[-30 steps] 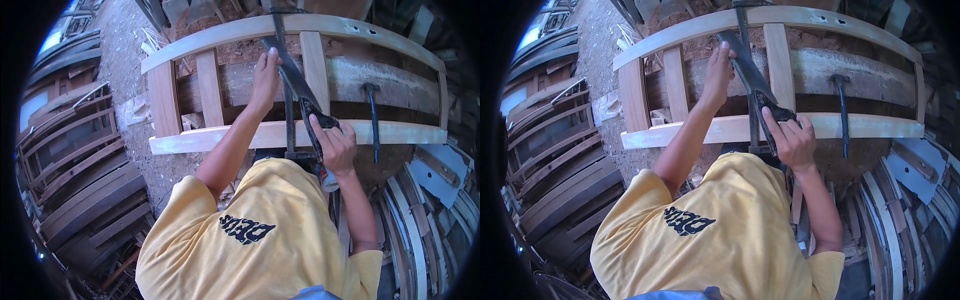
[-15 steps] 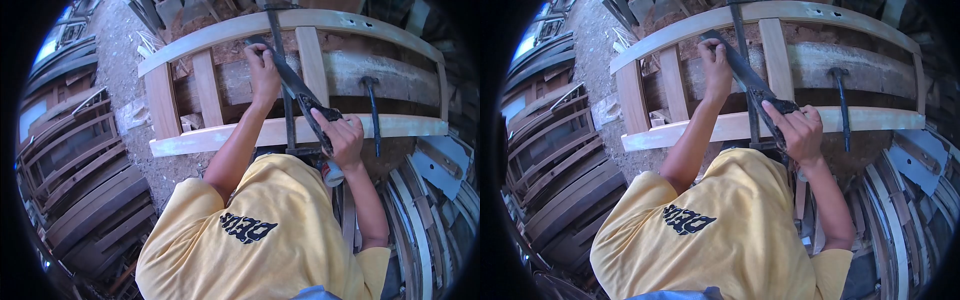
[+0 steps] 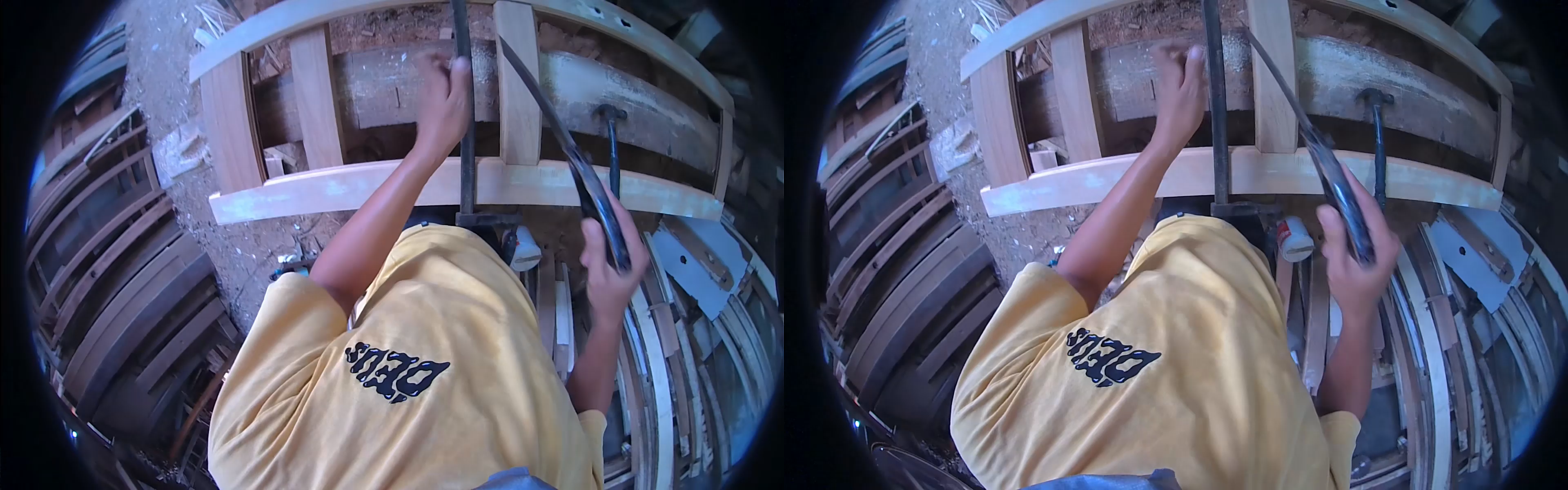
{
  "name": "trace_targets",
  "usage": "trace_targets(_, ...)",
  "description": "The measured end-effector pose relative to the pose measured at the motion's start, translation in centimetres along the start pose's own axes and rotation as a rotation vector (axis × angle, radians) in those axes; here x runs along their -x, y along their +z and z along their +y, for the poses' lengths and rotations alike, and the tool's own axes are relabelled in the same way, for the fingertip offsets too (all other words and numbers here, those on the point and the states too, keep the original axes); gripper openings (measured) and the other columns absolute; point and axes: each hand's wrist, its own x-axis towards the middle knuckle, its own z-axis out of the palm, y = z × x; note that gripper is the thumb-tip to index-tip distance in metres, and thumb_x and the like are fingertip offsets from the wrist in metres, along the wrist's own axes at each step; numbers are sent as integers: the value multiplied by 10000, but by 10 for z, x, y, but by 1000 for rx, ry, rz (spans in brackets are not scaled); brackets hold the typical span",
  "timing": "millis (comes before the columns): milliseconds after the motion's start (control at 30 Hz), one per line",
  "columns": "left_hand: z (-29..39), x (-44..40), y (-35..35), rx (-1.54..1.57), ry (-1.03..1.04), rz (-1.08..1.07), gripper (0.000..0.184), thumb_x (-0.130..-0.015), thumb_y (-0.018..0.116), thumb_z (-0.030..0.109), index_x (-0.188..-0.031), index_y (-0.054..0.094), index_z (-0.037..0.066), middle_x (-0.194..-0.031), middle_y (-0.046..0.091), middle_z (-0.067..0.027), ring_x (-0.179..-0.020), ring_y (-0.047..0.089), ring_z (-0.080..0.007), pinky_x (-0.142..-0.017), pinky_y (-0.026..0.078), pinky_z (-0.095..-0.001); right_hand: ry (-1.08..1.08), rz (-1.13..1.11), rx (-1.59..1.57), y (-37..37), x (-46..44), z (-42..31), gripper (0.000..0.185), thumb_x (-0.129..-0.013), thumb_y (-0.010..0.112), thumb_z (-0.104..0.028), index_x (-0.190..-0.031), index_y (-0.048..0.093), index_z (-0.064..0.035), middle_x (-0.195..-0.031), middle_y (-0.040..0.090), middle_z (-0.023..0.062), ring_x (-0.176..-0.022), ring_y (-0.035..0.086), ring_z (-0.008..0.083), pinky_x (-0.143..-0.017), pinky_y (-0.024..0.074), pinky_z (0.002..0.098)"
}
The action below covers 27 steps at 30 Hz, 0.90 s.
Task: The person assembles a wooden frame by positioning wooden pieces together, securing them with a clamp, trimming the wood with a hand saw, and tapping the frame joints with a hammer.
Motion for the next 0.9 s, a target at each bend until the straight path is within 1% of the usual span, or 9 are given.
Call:
trace_targets(100,-89,38,-32,-714,211,-27,321,-1096,520,295,-1104,595,-17,-960,691,-198,-908,671,-386,-801,530,-495,247,0,-137,-2,22,-4,465,-1001,732,-160,-1442,647,-40,-898,695,20,-593,557,50,-535,431,229)
trace_targets(333,-125,82,-23,-1014,38,-156,613,-1032,546,467,-608,761,80,-646,696,-229,-617,712,-417,-704,591,-504,323,-188,-40,2,41,30,465,-1021,692,-169,-1452,629,-6,-917,669,15,-690,581,41,-611,455,215)
trace_targets(433,-124,81,-23,-1053,25,-185,629,-1028,540,489,-602,758,80,-635,691,-227,-612,713,-417,-696,594,-503,275,-202,-2,-5,51,41,489,-1018,661,-204,-1458,621,6,-1063,705,61,-816,592,57,-734,471,234)
trace_targets(500,-105,79,-23,-1091,-87,-318,470,-1021,597,401,-762,789,58,-811,760,-205,-779,748,-381,-770,594,-478,303,-180,-77,-17,51,42,510,-1015,651,-234,-1460,618,13,-1099,714,67,-784,560,56,-708,446,227)
trace_targets(567,-101,84,-17,-868,395,15,194,-973,688,225,-994,760,46,-1051,761,-155,-1005,721,-344,-861,571,-434,313,-163,-124,-29,51,43,530,-1011,639,-257,-1463,614,19,-1093,716,60,-743,524,52,-673,417,221)
trace_targets(600,-94,91,-10,-756,415,-29,286,-905,730,69,-1185,671,64,-1154,703,-112,-1149,648,-348,-934,537,-419,215,-112,-94,-34,54,53,532,-1011,637,-255,-1464,613,21,-1034,699,36,-702,497,41,-633,391,224)
trace_targets(700,-67,105,43,-418,296,-255,515,-874,747,65,-1358,577,30,-1102,697,-141,-1118,647,-405,-961,534,-462,167,-36,-134,-46,57,71,534,-1011,633,-245,-1473,604,22,-954,692,9,-625,457,23,-559,354,218)
trace_targets(800,-76,86,77,-650,127,-346,1022,-808,830,131,-1578,190,-73,-1315,622,-279,-1206,611,-466,-1032,514,-504,216,30,-238,-55,58,90,529,-1012,638,-218,-1491,593,2,-977,710,18,-603,458,22,-529,350,207)
trace_targets(900,-67,60,80,-762,88,-403,1198,-755,871,152,-1606,55,-64,-1364,546,-366,-1152,628,-529,-1041,520,-528,193,51,-292,-66,65,107,517,-1014,633,-199,-1491,595,-4,-987,702,8,-600,459,22,-526,350,210)
